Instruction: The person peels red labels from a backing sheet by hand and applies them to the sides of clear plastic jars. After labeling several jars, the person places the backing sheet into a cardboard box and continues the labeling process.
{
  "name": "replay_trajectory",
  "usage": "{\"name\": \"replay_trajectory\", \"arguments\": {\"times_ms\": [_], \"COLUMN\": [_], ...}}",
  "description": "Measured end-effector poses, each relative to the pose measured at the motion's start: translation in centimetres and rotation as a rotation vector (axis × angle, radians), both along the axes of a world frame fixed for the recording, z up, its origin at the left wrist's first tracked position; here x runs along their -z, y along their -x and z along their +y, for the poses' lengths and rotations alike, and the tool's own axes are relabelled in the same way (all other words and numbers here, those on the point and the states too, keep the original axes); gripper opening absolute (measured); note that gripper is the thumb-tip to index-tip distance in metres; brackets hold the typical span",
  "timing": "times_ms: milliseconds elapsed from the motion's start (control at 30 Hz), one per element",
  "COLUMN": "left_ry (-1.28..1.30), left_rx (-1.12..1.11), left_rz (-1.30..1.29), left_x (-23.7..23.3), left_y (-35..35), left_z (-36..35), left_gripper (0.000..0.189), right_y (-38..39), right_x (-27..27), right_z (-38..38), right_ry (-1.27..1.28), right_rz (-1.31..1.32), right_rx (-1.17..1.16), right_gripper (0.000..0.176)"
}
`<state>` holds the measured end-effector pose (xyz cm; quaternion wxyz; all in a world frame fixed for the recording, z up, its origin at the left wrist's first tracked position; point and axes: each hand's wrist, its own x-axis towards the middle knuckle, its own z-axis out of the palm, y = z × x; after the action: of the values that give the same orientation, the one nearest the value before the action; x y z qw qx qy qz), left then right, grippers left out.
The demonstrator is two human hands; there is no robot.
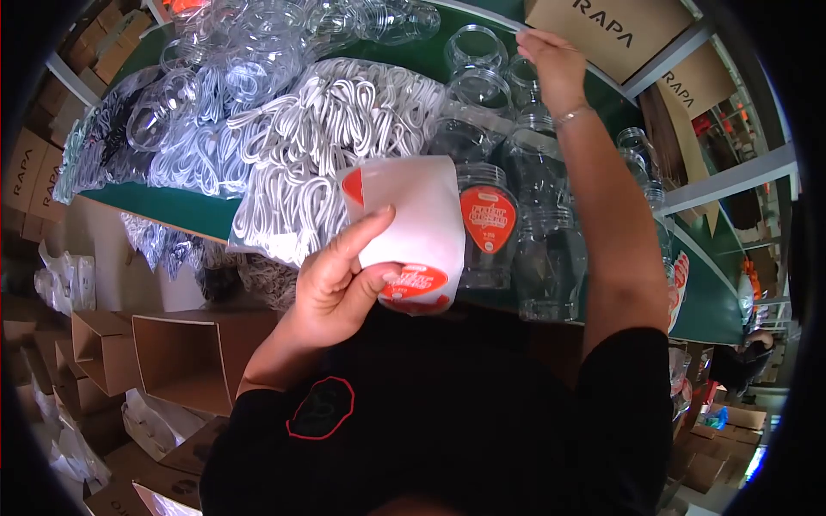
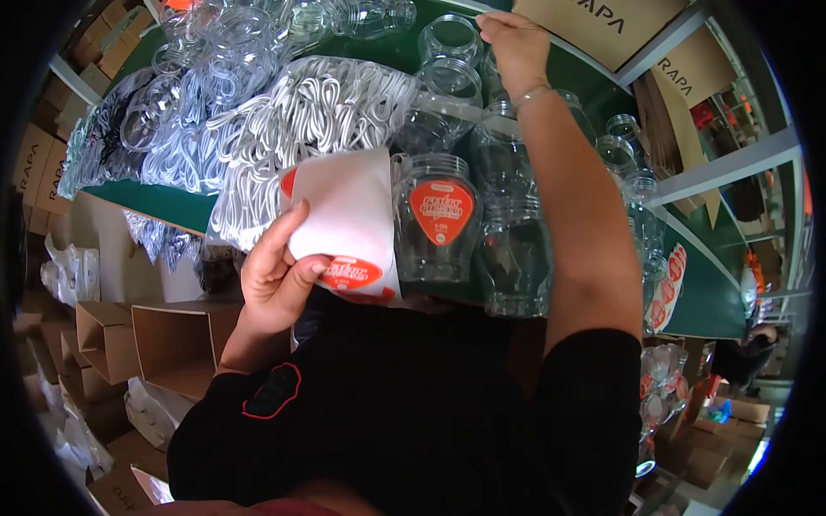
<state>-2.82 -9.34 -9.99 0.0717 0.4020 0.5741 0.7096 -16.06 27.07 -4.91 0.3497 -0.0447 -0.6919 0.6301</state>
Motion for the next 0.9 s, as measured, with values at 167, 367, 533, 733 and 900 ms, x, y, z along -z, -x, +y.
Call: {"name": "replay_trajectory", "arguments": {"times_ms": [167,367,533,733,900], "left_ry": [0.041,-0.014,-0.077,-0.061,-0.019], "left_rx": [0.011,0.048,0.038,0.022,0.030], "left_rz": [0.083,0.037,-0.016,-0.014,0.020], "left_x": [0.2,1.5,1.8,1.9,1.6], "left_y": [1.4,3.1,3.6,3.7,3.5], "left_z": [-1.6,-2.0,-1.5,-1.3,-1.3], "left_gripper": [0.056,0.053,0.047,0.048,0.052], "right_y": [6.4,8.3,8.1,8.4,7.9], "right_x": [3.3,4.5,4.7,4.9,4.4], "right_z": [2.3,2.5,2.2,2.1,2.4], "right_ry": [-0.186,-0.302,-0.449,-0.584,-0.817], "right_rz": [-0.158,-0.248,-0.348,-0.371,-0.455], "right_rx": [0.225,0.256,0.305,0.287,0.275], "right_gripper": [0.013,0.013,0.014,0.016,0.022]}}
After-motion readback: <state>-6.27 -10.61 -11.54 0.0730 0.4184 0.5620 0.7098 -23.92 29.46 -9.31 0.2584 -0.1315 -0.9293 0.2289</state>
